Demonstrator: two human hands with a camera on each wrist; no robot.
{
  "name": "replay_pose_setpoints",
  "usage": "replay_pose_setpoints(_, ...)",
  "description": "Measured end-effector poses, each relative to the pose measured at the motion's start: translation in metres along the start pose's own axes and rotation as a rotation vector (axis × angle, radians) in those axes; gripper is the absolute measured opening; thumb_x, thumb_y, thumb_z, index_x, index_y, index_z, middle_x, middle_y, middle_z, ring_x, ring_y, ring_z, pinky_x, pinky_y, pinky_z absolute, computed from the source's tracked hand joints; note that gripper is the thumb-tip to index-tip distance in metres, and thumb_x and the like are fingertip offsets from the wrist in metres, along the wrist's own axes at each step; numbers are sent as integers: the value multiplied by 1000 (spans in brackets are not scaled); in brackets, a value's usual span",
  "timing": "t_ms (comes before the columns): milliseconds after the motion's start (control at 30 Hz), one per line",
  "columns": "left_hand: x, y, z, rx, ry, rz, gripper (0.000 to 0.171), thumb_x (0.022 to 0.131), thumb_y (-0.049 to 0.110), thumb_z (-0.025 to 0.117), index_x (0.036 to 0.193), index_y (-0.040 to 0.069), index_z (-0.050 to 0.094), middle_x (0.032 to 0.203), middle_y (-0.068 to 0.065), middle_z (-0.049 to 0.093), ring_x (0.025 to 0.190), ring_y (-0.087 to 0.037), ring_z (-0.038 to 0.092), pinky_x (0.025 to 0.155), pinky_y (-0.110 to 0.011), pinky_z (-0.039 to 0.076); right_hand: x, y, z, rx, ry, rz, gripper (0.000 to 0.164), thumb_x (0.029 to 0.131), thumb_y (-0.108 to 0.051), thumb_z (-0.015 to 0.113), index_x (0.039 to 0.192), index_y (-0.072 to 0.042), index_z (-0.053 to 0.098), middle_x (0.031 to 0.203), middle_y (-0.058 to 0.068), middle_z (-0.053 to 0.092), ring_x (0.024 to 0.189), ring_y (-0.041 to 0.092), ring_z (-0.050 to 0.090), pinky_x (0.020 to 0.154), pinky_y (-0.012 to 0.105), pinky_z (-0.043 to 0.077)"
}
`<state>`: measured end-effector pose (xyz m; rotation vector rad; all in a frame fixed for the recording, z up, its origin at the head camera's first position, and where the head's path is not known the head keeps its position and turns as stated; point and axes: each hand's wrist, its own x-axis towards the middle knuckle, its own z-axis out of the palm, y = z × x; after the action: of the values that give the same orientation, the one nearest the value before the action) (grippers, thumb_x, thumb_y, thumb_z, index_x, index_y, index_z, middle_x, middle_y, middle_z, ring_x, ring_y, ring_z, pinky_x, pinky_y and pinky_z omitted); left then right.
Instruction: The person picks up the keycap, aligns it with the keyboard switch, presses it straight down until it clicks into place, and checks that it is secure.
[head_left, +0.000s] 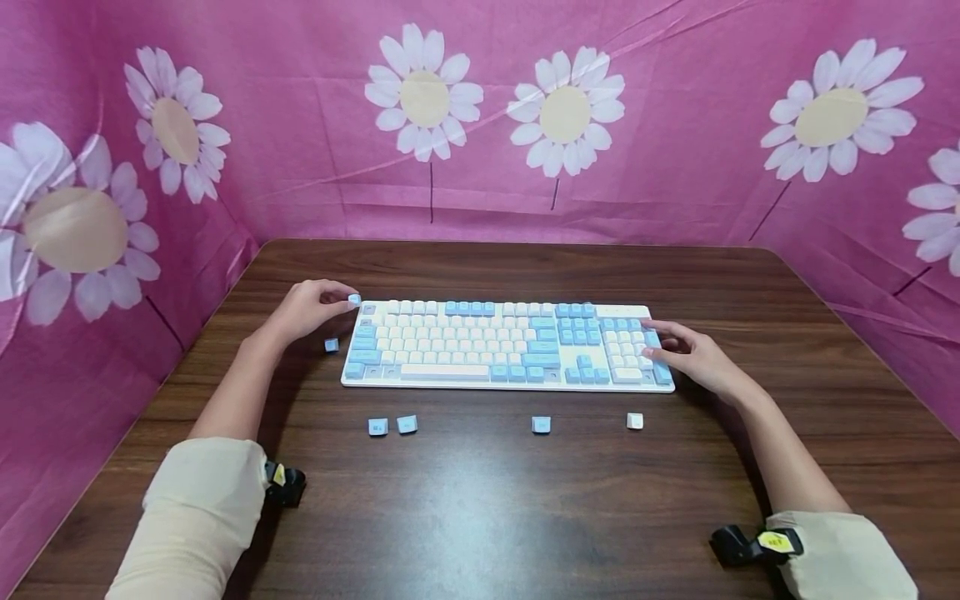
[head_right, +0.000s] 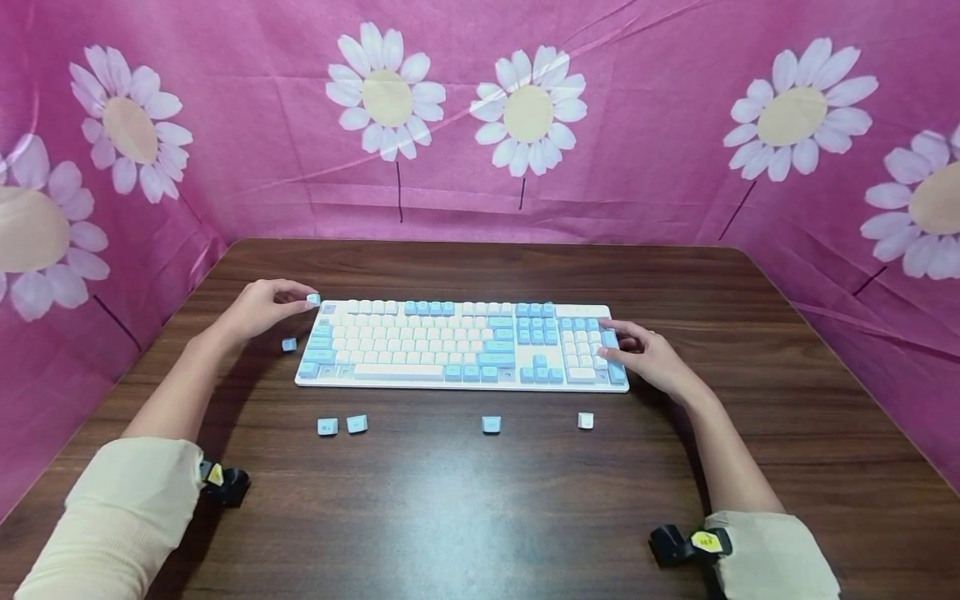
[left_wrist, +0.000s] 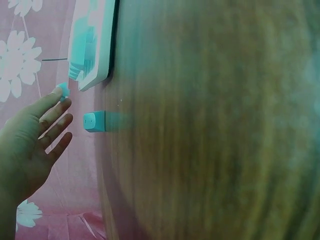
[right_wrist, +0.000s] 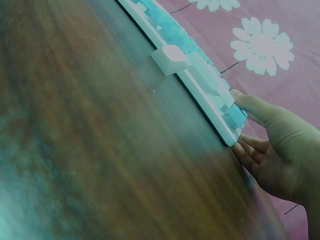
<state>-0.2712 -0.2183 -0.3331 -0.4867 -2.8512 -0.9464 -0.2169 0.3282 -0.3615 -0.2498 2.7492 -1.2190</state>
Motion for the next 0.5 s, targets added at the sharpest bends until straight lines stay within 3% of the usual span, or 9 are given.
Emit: replay_pose_setpoints(500, 4, 8, 4, 23, -24, 25, 23, 77, 17, 57, 96, 5, 60, 84, -9, 59, 75, -20, 51, 67, -35, 38, 0, 1, 0, -3, 2, 1, 49, 75, -39, 55, 120, -27, 40, 110, 7, 44, 94, 17, 40, 71, 33, 34)
